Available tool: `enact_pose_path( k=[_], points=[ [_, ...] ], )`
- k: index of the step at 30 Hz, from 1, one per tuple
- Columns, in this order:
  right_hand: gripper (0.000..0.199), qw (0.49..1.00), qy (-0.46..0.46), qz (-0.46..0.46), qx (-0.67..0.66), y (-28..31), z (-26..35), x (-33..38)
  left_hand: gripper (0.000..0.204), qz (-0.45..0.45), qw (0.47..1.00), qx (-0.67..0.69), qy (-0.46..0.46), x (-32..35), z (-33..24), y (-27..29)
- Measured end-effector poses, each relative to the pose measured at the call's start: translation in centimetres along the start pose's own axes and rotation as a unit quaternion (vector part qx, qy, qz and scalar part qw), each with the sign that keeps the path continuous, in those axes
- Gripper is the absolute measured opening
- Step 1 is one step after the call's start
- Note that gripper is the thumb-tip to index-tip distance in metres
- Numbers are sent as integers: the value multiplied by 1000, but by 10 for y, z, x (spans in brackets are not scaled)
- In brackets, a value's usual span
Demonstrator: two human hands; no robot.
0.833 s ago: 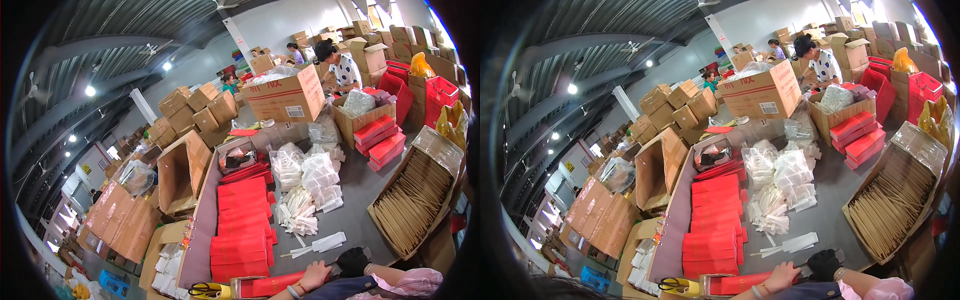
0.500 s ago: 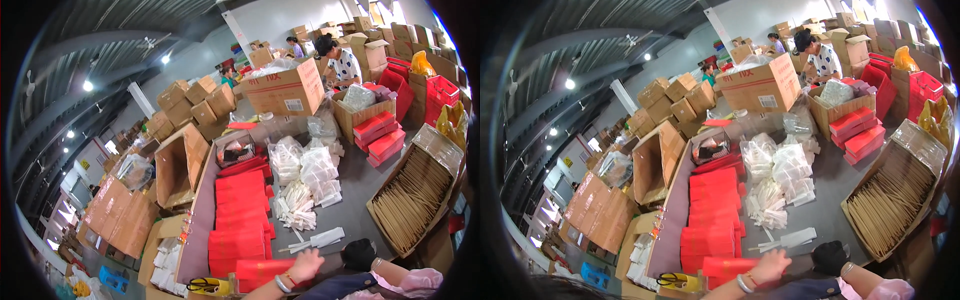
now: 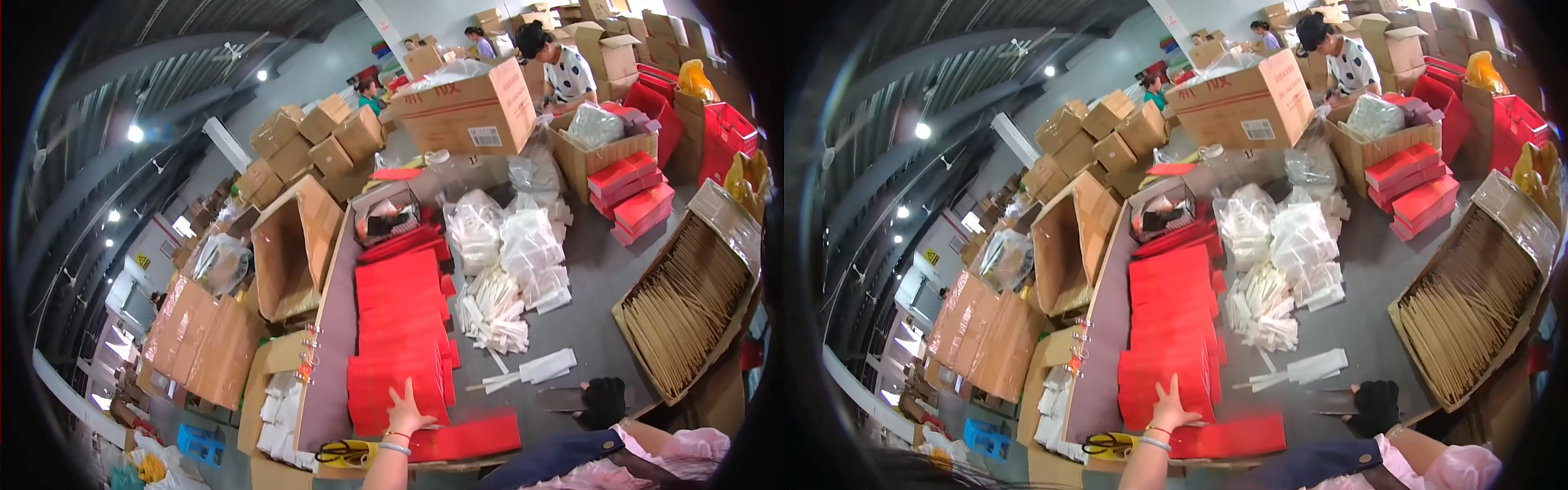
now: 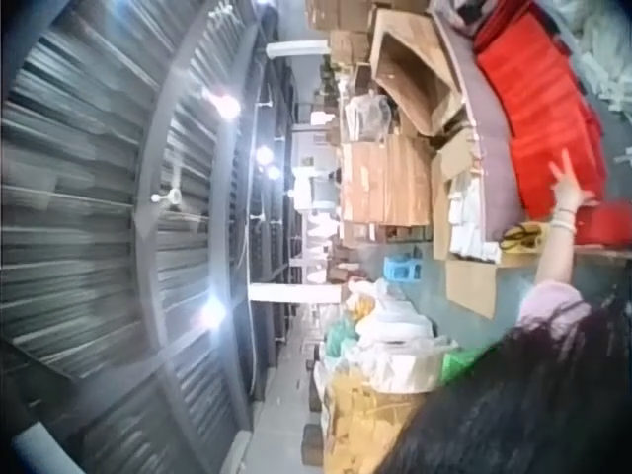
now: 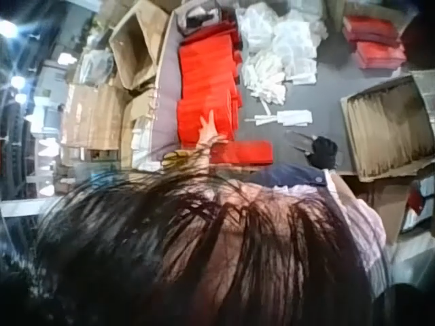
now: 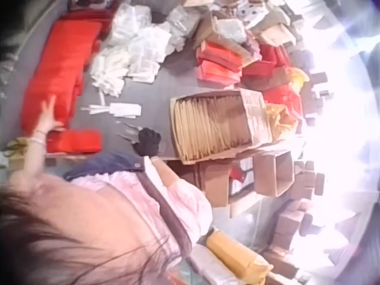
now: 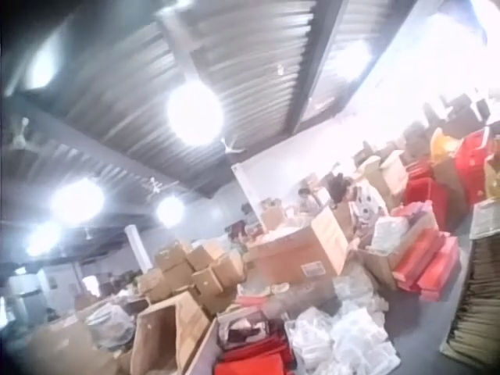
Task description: Packaging pairs of wooden chopsticks into individual sleeves on a warehouse workbench.
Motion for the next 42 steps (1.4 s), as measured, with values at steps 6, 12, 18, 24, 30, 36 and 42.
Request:
enact_pose_path(
  k=[6, 12, 18, 24, 30, 36, 42],
  points=[
    [59, 989, 17, -143, 26, -28, 3, -7, 132, -17, 997, -25, 73, -23, 3, -17],
    [56, 961, 31, -267, 65, -49, 4, -4, 136, -47, 998, 4, 51, -89, -11, 13],
    [62, 969, 64, -227, 73, -65, -15, -4, 133, -104, 994, 14, 40, -162, -29, 46],
    [70, 966, 92, -230, 80, -98, -38, 5, 127, -131, 985, 81, 72, -213, -52, 84],
    [65, 983, 68, -166, 43, -48, -10, 11, 124, -158, 983, 72, 58, -240, -58, 89],
    [62, 993, 38, -114, 14, -11, 17, 4, 110, -241, 968, 18, -62, -223, -38, 70],
    [60, 995, 3, -98, -33, -6, 19, -6, 92, -144, 988, -31, -56, -146, -26, 68]
  ],
)
Point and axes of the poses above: each hand's wrist, its own x-axis away from the middle knuckle, its own y-axis out of the back of the hand, z = x × y, the point moved 2 cm from there along -x, towards the middle knuckle, and after that the axes turned 8 degrees about z, right-handed, at the moved point
